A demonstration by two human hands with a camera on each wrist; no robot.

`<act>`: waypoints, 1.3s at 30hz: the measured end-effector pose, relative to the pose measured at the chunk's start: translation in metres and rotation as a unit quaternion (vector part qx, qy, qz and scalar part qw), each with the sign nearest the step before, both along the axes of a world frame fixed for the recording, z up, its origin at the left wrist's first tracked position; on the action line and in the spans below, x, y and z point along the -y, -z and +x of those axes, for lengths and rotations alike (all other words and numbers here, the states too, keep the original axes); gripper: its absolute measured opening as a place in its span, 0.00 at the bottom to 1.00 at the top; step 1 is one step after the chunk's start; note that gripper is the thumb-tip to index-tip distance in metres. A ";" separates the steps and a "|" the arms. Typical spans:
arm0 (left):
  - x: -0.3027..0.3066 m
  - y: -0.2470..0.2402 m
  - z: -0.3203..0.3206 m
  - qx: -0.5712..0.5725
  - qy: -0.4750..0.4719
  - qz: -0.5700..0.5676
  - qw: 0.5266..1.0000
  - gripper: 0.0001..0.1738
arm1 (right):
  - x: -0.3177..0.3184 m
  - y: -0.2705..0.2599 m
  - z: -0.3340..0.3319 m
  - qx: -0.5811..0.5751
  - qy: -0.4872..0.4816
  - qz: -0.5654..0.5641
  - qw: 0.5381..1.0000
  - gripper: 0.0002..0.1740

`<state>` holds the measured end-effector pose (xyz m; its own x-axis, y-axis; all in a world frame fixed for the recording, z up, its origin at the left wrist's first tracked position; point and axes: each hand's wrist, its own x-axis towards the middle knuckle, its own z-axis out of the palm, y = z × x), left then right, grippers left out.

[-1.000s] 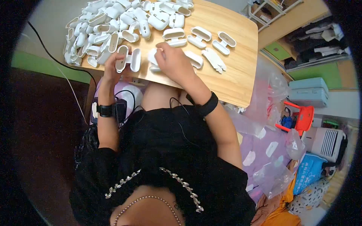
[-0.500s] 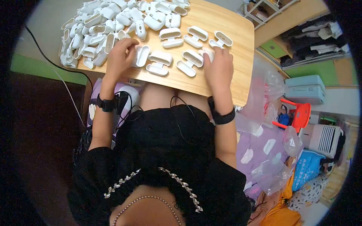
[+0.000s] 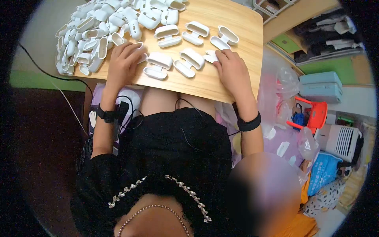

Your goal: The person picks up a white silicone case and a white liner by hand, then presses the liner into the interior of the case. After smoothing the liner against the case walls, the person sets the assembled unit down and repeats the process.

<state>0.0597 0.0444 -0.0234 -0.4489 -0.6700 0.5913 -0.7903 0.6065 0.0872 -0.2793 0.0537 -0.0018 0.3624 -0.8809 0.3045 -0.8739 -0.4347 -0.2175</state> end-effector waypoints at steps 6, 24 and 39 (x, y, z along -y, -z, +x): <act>0.002 0.006 -0.014 -0.069 0.036 0.063 0.995 0.20 | -0.006 -0.016 0.000 0.024 -0.039 -0.006 0.999 0.13; 0.161 -0.056 -0.225 0.220 0.208 0.365 0.880 0.40 | 0.004 -0.014 -0.007 0.125 -0.002 0.063 0.990 0.05; 0.102 -0.107 -0.127 -0.509 0.370 0.656 0.417 0.32 | 0.009 -0.033 -0.025 0.225 0.006 0.078 0.971 0.04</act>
<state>-0.0670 -0.0573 0.0833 -0.7837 -0.6173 0.0694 0.4215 -0.4464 0.7893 -0.3039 0.0448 0.0309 0.2137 -0.9323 0.2917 -0.6792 -0.3564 -0.6416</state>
